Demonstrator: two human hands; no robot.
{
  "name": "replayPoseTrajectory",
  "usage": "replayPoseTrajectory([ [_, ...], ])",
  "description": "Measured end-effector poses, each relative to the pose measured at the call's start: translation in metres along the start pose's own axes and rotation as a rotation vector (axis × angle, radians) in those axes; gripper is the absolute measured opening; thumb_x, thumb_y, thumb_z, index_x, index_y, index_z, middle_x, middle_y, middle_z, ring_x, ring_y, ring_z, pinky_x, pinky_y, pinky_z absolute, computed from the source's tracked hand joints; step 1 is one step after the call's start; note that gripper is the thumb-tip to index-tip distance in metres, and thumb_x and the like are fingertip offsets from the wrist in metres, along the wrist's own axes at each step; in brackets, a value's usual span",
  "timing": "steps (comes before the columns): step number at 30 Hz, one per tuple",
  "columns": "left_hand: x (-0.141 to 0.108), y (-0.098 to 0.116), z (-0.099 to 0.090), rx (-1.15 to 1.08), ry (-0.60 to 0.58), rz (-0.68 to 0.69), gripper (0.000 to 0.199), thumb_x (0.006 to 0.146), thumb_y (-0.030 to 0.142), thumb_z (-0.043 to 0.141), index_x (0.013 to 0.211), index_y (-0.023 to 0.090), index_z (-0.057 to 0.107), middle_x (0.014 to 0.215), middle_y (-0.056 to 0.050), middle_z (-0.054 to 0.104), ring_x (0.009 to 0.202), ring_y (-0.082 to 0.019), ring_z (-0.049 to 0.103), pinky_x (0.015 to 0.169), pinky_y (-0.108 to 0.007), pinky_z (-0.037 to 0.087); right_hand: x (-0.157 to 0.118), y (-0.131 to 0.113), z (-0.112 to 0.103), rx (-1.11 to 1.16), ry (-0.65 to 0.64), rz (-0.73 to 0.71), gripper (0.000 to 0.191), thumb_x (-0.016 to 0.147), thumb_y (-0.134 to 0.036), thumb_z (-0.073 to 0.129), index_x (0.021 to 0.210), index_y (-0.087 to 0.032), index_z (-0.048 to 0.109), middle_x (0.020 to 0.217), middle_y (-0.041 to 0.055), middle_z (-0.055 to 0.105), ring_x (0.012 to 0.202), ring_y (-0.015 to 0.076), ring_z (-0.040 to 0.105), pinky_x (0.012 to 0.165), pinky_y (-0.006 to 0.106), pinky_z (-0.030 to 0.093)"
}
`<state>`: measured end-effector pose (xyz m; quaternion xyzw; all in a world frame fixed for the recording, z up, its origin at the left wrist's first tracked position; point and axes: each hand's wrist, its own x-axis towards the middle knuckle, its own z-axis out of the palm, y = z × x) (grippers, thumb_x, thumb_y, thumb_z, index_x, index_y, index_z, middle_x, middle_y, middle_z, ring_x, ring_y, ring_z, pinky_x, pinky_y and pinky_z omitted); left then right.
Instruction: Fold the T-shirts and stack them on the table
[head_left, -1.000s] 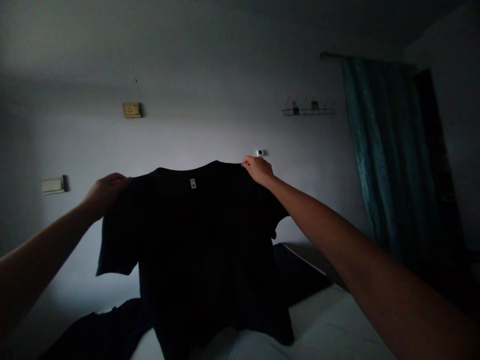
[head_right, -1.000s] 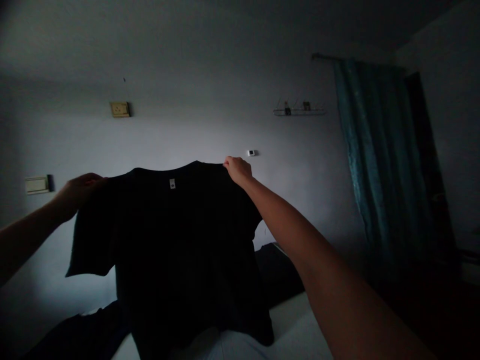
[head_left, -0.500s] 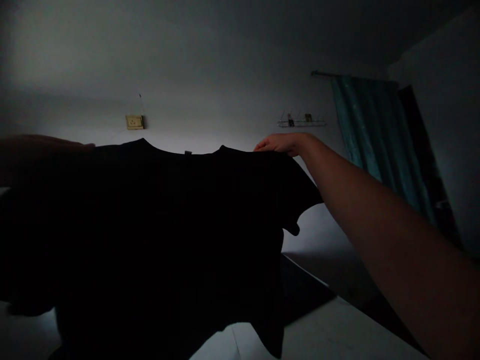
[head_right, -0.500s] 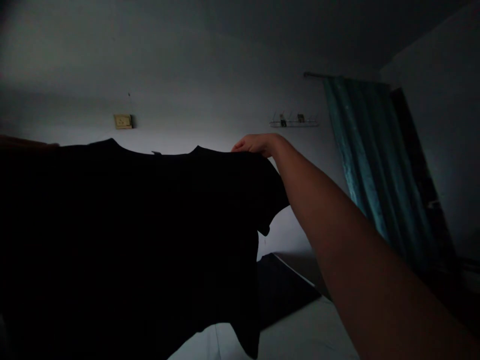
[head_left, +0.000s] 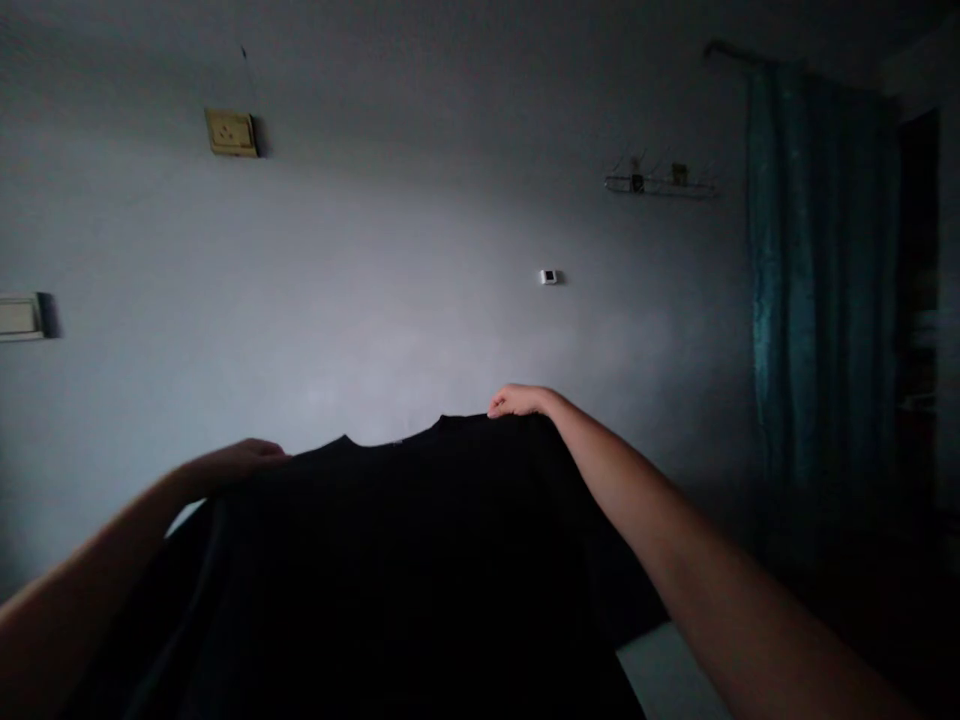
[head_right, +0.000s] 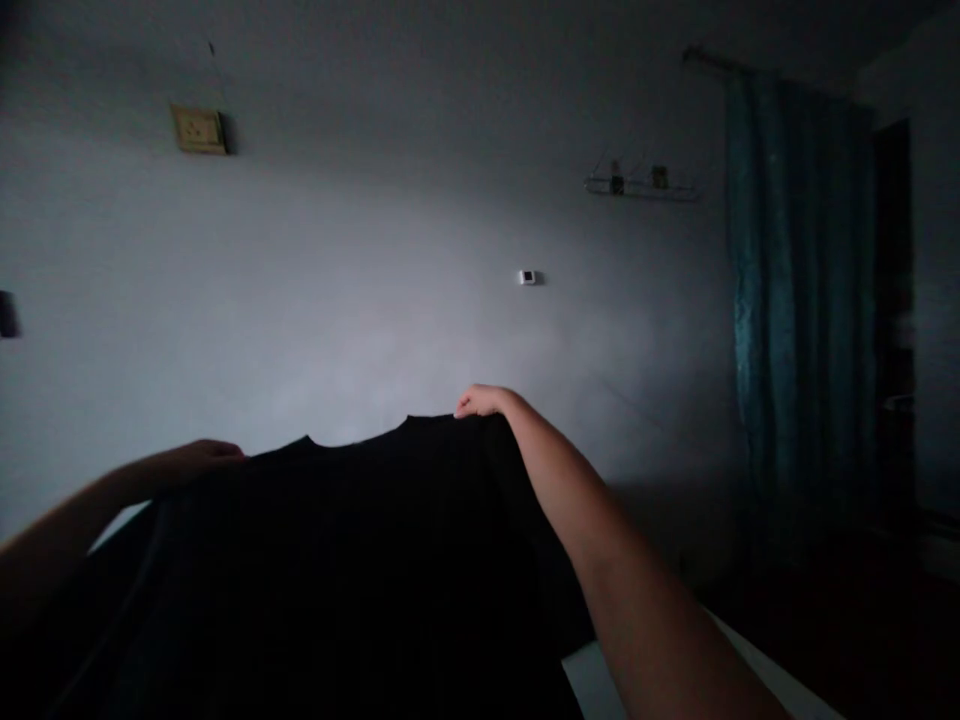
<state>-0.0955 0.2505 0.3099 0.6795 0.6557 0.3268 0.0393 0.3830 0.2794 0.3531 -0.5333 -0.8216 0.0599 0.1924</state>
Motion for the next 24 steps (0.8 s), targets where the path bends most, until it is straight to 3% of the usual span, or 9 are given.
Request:
replayPoseTrajectory([
  [2,0.005,-0.028,0.054,0.064,-0.178,0.010,0.024,0.078,0.034,0.053,0.065,0.017,0.065,0.060,0.000,0.069,0.063,-0.019,0.066,0.060,-0.026,0.050,0.016,0.019,0.075,0.013,0.002,0.037,0.018,0.089,-0.025,0.060,0.089,-0.015,0.075,0.084,0.0030,0.073,0.075,0.0133,0.064,0.072,0.022,0.047],
  [5,0.000,-0.070,0.138,0.178,-0.275,-0.006,0.021,0.081,0.026,0.046,0.064,0.021,0.059,0.068,-0.002,0.071,0.074,-0.021,0.068,0.067,-0.027,0.050,0.026,0.046,0.176,0.014,0.013,0.085,0.017,0.090,-0.021,0.057,0.090,-0.020,0.074,0.090,0.0028,0.074,0.082,0.0154,0.065,0.075,0.023,0.047],
  [8,-0.011,-0.108,0.207,0.284,-0.316,-0.023,0.021,0.087,0.025,0.040,0.074,0.023,0.057,0.083,-0.005,0.074,0.085,-0.022,0.070,0.073,-0.029,0.048,0.031,0.069,0.253,0.003,0.012,0.120,0.020,0.091,-0.021,0.054,0.092,-0.025,0.074,0.094,0.0018,0.074,0.088,0.0171,0.066,0.077,0.024,0.046],
  [10,-0.015,-0.128,0.237,0.346,-0.340,-0.030,0.021,0.090,0.027,0.038,0.083,0.023,0.057,0.094,-0.008,0.074,0.090,-0.024,0.070,0.075,-0.031,0.048,0.035,0.082,0.290,-0.012,0.003,0.138,0.021,0.093,-0.022,0.053,0.094,-0.027,0.073,0.098,0.0013,0.074,0.092,0.0172,0.066,0.078,0.024,0.045],
  [13,-0.016,-0.150,0.262,0.421,-0.360,-0.026,0.024,0.094,0.029,0.034,0.094,0.022,0.056,0.104,-0.012,0.071,0.093,-0.027,0.070,0.075,-0.035,0.048,0.043,0.096,0.328,-0.057,-0.017,0.164,0.019,0.094,-0.024,0.054,0.097,-0.026,0.072,0.106,0.0013,0.072,0.098,0.0174,0.065,0.079,0.024,0.044],
  [16,-0.014,-0.162,0.272,0.472,-0.359,-0.016,0.028,0.096,0.030,0.031,0.102,0.021,0.056,0.110,-0.013,0.069,0.094,-0.029,0.070,0.075,-0.038,0.049,0.052,0.105,0.351,-0.114,-0.034,0.184,0.017,0.095,-0.026,0.055,0.099,-0.023,0.071,0.110,0.0033,0.070,0.099,0.0184,0.066,0.079,0.025,0.045],
  [20,-0.015,-0.168,0.276,0.508,-0.351,0.003,0.033,0.097,0.029,0.027,0.106,0.022,0.058,0.112,-0.012,0.068,0.094,-0.029,0.069,0.072,-0.037,0.049,0.060,0.107,0.367,-0.190,-0.040,0.202,0.017,0.096,-0.027,0.054,0.105,-0.023,0.068,0.113,0.0056,0.069,0.101,0.0204,0.065,0.079,0.027,0.046],
  [24,-0.020,-0.161,0.274,0.611,-0.342,0.036,0.035,0.097,0.026,0.028,0.111,0.021,0.060,0.111,-0.012,0.069,0.096,-0.027,0.069,0.069,-0.034,0.050,0.067,0.100,0.370,-0.255,-0.043,0.249,0.021,0.097,-0.026,0.050,0.111,-0.024,0.065,0.116,0.0105,0.067,0.107,0.0244,0.062,0.082,0.032,0.047],
])
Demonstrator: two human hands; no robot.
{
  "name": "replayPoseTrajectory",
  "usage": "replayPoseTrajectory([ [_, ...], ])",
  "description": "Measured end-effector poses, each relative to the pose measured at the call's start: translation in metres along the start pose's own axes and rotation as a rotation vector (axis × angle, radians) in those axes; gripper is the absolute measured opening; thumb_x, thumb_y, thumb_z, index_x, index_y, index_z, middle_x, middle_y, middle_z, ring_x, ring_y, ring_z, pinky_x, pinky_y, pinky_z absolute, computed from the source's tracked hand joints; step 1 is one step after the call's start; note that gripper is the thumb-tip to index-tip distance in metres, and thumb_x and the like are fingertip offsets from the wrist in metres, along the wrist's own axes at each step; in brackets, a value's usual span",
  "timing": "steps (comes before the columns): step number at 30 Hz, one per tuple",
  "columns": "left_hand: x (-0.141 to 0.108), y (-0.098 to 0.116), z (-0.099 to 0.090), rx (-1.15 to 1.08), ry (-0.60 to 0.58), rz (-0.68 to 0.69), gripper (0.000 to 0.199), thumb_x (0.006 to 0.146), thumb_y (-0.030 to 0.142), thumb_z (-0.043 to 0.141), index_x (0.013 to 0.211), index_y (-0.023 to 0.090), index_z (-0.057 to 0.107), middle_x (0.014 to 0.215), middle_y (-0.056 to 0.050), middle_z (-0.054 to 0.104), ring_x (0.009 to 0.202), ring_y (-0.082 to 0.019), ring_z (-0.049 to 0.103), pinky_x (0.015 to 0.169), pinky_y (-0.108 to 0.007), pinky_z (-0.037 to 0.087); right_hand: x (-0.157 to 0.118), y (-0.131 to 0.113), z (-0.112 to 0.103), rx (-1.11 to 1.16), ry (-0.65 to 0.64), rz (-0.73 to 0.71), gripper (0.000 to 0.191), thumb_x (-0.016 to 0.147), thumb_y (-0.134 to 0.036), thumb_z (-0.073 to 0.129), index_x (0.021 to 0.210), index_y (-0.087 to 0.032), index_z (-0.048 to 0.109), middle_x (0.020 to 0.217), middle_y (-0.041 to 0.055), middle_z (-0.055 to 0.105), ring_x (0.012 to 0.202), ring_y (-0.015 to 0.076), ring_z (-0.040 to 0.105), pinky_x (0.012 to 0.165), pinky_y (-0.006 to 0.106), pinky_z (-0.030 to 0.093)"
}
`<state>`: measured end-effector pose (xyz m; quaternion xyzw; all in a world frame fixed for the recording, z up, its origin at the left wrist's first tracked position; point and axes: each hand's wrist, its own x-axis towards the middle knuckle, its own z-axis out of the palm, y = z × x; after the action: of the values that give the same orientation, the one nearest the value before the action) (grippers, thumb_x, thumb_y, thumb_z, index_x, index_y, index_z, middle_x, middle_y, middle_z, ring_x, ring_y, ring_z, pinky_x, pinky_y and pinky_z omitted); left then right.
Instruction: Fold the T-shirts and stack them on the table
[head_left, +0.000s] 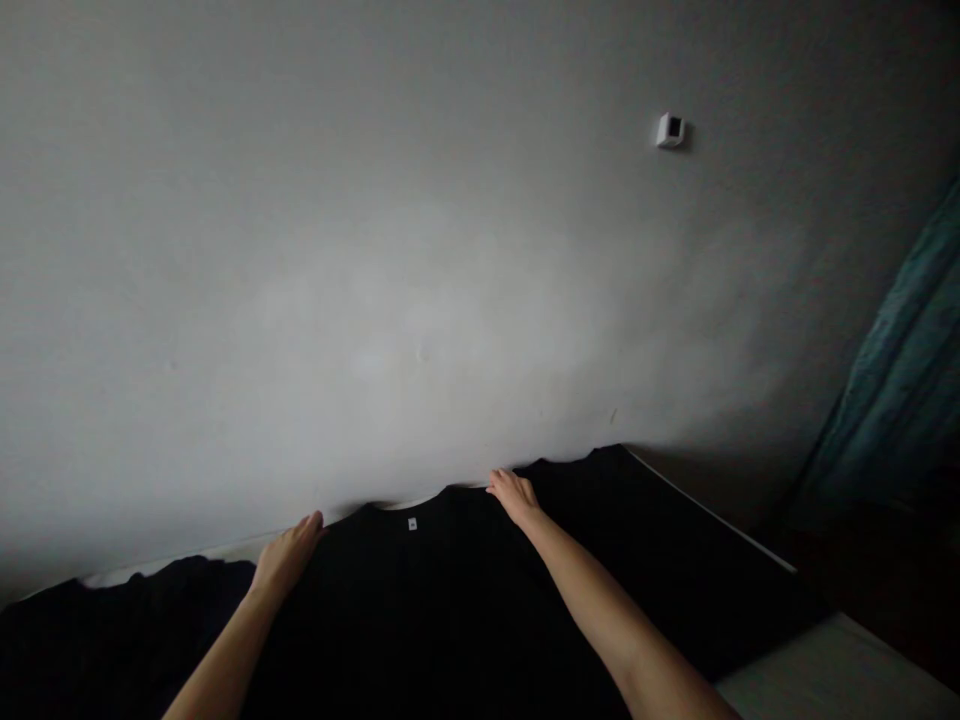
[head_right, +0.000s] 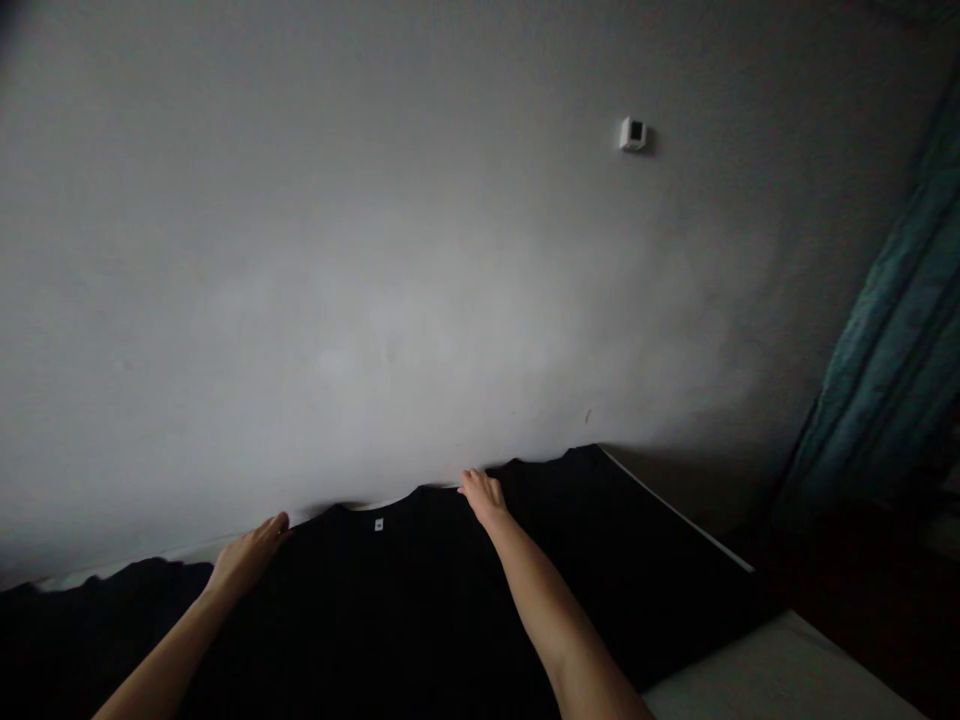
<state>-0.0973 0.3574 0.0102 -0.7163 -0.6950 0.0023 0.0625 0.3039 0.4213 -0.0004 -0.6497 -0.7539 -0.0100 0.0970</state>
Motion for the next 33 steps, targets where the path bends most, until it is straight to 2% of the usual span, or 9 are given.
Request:
replayPoseTrajectory([
  [4,-0.003,0.020,-0.015,0.082,0.069,-0.036,0.039,0.092,0.011,0.029,0.114,0.019,0.061,0.118,-0.015,0.066,0.110,-0.029,0.061,0.080,-0.036,0.049,0.000,-0.022,-0.010,-0.041,0.017,0.031,0.032,0.096,-0.012,0.041,0.116,-0.016,0.065,0.121,0.0189,0.063,0.119,0.0290,0.054,0.098,0.042,0.040],
  [7,-0.008,0.054,-0.024,0.095,0.128,-0.063,0.042,0.088,0.006,0.029,0.111,0.013,0.064,0.118,-0.020,0.063,0.113,-0.033,0.057,0.090,-0.046,0.045,-0.010,-0.052,-0.014,-0.041,0.012,0.046,0.039,0.095,-0.007,0.034,0.118,-0.013,0.065,0.128,0.0218,0.058,0.124,0.0309,0.050,0.103,0.047,0.035],
  [11,-0.034,0.114,-0.014,0.056,0.157,-0.053,0.043,0.093,0.026,0.038,0.128,0.012,0.058,0.126,-0.023,0.061,0.115,-0.037,0.056,0.094,-0.054,0.042,-0.040,-0.089,-0.004,0.010,-0.064,0.039,0.042,0.098,-0.029,0.041,0.135,-0.015,0.055,0.145,0.0205,0.047,0.131,0.0339,0.044,0.104,0.052,0.035],
  [14,-0.063,0.134,0.010,0.027,0.142,-0.018,0.054,0.095,0.035,0.037,0.145,0.016,0.044,0.150,-0.021,0.043,0.136,-0.042,0.040,0.105,-0.067,0.030,-0.067,-0.093,0.007,0.099,-0.144,-0.007,0.066,0.097,-0.050,0.039,0.152,-0.015,0.033,0.160,0.0198,0.020,0.146,0.0362,0.021,0.114,0.059,0.017],
  [16,-0.079,0.127,0.028,0.010,0.109,0.023,0.055,0.096,0.037,0.036,0.149,0.021,0.039,0.157,-0.017,0.033,0.143,-0.043,0.028,0.107,-0.070,0.025,-0.082,-0.085,0.011,0.152,-0.184,-0.022,0.072,0.097,-0.058,0.032,0.155,-0.016,0.024,0.162,0.0190,0.010,0.149,0.0353,0.011,0.115,0.061,0.006],
  [19,-0.093,0.102,0.042,-0.021,0.097,0.129,0.054,0.097,0.038,0.031,0.150,0.027,0.035,0.160,-0.011,0.029,0.146,-0.037,0.024,0.111,-0.063,0.028,-0.098,-0.068,0.009,0.171,-0.198,-0.041,0.071,0.098,-0.060,0.026,0.156,-0.018,0.021,0.162,0.0172,0.009,0.150,0.0314,0.008,0.117,0.055,0.003],
  [26,-0.125,0.077,0.005,-0.023,-0.025,0.208,0.053,0.094,0.035,0.039,0.147,0.030,0.041,0.156,-0.009,0.037,0.144,-0.033,0.032,0.112,-0.054,0.032,-0.137,-0.056,-0.037,0.174,-0.220,-0.006,0.066,0.093,-0.042,0.052,0.148,-0.006,0.039,0.156,0.0229,0.028,0.145,0.0328,0.026,0.117,0.046,0.019],
  [30,-0.187,0.052,-0.005,-0.103,0.087,0.149,0.053,0.087,0.036,0.045,0.138,0.019,0.051,0.148,-0.013,0.048,0.137,-0.031,0.043,0.113,-0.048,0.033,-0.193,-0.029,-0.061,0.205,-0.103,-0.012,0.045,0.095,-0.026,0.048,0.138,-0.018,0.051,0.146,0.0122,0.049,0.136,0.0219,0.044,0.113,0.034,0.029],
  [33,-0.252,0.019,0.008,-0.168,0.198,0.039,0.048,0.084,0.045,0.045,0.124,0.022,0.058,0.129,-0.012,0.063,0.121,-0.033,0.057,0.106,-0.048,0.041,-0.249,0.007,-0.064,0.269,-0.017,0.053,0.034,0.091,-0.022,0.052,0.124,-0.018,0.059,0.128,0.0117,0.061,0.119,0.0208,0.058,0.101,0.030,0.042],
])
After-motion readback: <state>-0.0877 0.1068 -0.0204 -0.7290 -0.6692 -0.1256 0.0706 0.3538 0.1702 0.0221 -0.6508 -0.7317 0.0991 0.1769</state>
